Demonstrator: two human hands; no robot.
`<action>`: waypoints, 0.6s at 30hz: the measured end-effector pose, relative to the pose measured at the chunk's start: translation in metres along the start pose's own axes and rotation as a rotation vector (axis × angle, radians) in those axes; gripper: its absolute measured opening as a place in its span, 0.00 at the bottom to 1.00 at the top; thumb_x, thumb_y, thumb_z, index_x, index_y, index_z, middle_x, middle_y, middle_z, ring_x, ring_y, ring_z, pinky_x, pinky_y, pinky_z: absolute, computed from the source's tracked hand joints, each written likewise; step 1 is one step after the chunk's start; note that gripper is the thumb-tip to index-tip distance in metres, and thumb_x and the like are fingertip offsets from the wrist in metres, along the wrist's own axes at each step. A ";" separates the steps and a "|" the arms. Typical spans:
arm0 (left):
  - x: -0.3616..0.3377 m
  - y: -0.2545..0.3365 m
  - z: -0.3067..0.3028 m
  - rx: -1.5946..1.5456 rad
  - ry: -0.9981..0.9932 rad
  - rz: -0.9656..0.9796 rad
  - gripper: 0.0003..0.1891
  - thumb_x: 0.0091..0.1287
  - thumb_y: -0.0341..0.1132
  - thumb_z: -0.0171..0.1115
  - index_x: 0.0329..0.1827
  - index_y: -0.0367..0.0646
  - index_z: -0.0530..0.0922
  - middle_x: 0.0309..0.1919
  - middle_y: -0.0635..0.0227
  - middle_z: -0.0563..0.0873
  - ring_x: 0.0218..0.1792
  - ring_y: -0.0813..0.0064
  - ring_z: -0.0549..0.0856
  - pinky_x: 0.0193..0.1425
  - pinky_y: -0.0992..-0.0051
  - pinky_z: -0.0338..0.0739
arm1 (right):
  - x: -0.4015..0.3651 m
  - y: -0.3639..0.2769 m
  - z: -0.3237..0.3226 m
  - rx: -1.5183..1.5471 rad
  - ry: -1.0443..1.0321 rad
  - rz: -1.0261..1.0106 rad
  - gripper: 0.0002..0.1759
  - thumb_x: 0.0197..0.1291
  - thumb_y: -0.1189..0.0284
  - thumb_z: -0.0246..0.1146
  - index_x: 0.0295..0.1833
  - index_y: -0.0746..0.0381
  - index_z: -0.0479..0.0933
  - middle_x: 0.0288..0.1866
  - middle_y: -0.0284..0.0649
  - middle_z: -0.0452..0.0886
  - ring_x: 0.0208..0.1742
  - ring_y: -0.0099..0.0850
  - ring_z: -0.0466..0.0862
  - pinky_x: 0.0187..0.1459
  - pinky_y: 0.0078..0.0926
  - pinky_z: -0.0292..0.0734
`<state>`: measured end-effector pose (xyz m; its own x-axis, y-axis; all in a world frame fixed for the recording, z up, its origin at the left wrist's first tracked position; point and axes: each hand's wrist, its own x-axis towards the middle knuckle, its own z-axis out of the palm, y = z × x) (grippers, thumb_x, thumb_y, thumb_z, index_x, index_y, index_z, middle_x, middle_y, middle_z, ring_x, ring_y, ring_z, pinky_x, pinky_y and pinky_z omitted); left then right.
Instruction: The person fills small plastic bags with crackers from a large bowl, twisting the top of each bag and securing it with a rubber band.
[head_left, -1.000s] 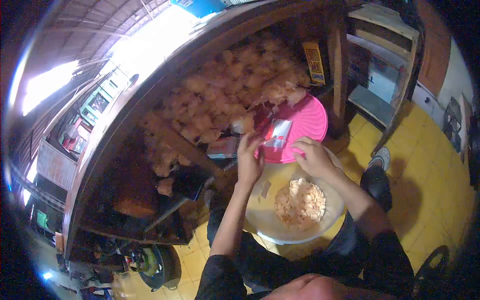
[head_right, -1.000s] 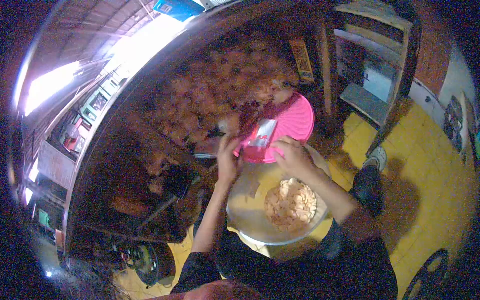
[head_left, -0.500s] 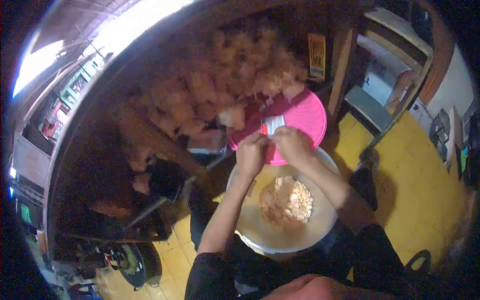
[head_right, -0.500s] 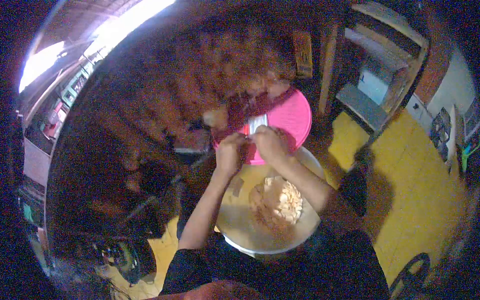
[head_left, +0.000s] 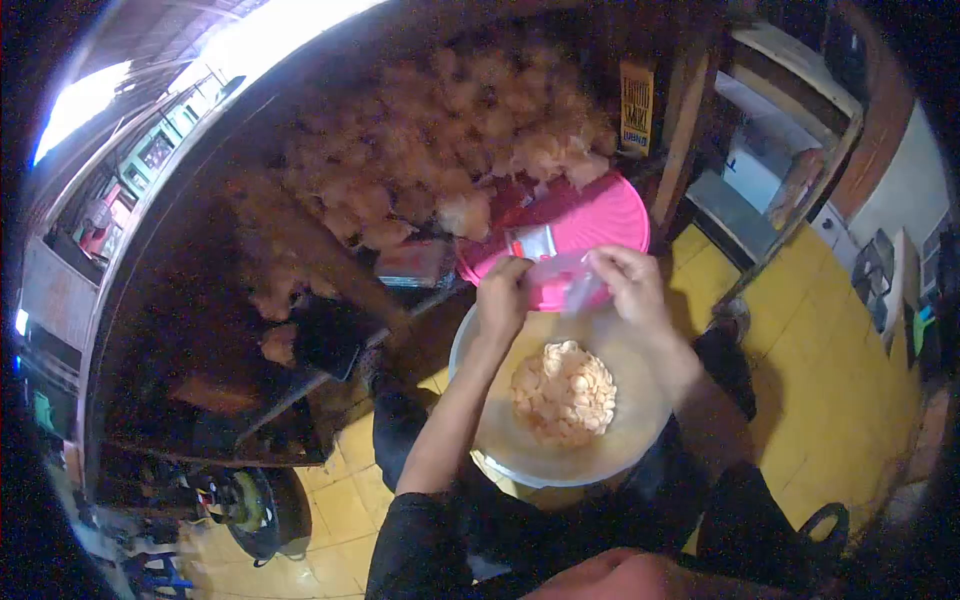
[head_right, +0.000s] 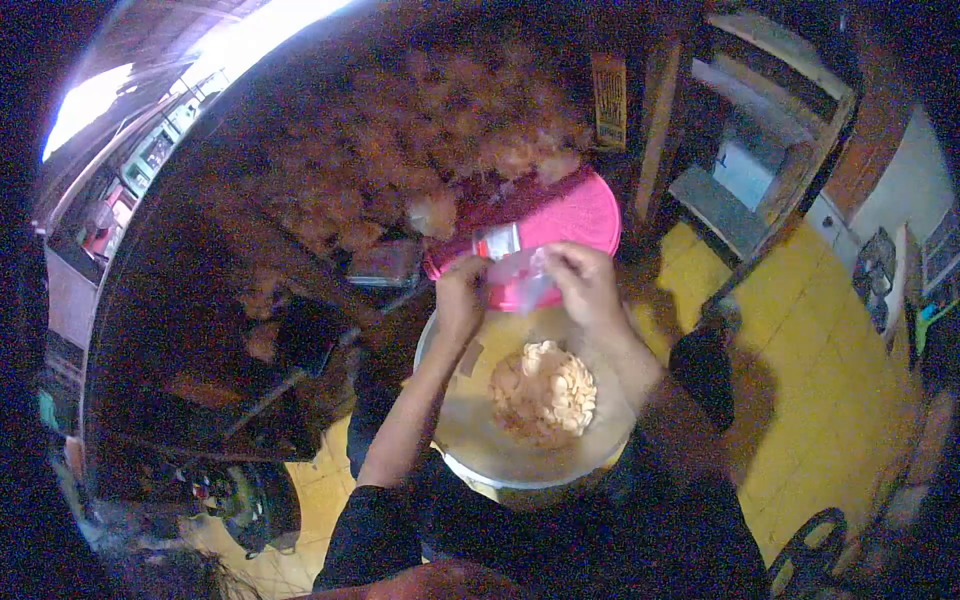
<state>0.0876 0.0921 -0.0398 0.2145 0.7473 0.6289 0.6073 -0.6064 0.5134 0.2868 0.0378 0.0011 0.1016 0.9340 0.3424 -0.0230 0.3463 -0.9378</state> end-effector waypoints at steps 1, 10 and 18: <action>0.000 0.002 -0.006 -0.035 -0.027 -0.009 0.09 0.57 0.26 0.66 0.41 0.42 0.84 0.36 0.56 0.84 0.37 0.52 0.84 0.42 0.60 0.78 | 0.000 -0.008 -0.003 -0.003 -0.002 -0.004 0.09 0.65 0.72 0.63 0.44 0.67 0.83 0.36 0.39 0.85 0.35 0.27 0.84 0.39 0.23 0.79; -0.033 0.108 -0.045 -0.123 -0.029 0.099 0.09 0.60 0.30 0.70 0.40 0.37 0.82 0.41 0.57 0.85 0.41 0.59 0.84 0.47 0.67 0.78 | -0.014 -0.007 0.005 0.026 0.080 0.141 0.13 0.70 0.69 0.59 0.45 0.69 0.82 0.28 0.36 0.83 0.19 0.20 0.78 0.20 0.18 0.72; -0.052 0.081 -0.044 -0.721 -0.010 -0.478 0.11 0.63 0.20 0.67 0.41 0.39 0.72 0.31 0.70 0.84 0.34 0.81 0.84 0.40 0.80 0.79 | -0.025 -0.006 0.017 0.132 -0.047 0.160 0.12 0.67 0.70 0.64 0.49 0.68 0.79 0.32 0.34 0.83 0.29 0.17 0.80 0.30 0.17 0.75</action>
<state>0.0925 -0.0075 -0.0053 0.0689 0.9665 0.2474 0.0008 -0.2480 0.9688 0.2678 0.0141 -0.0008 0.0401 0.9799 0.1953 -0.1656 0.1993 -0.9658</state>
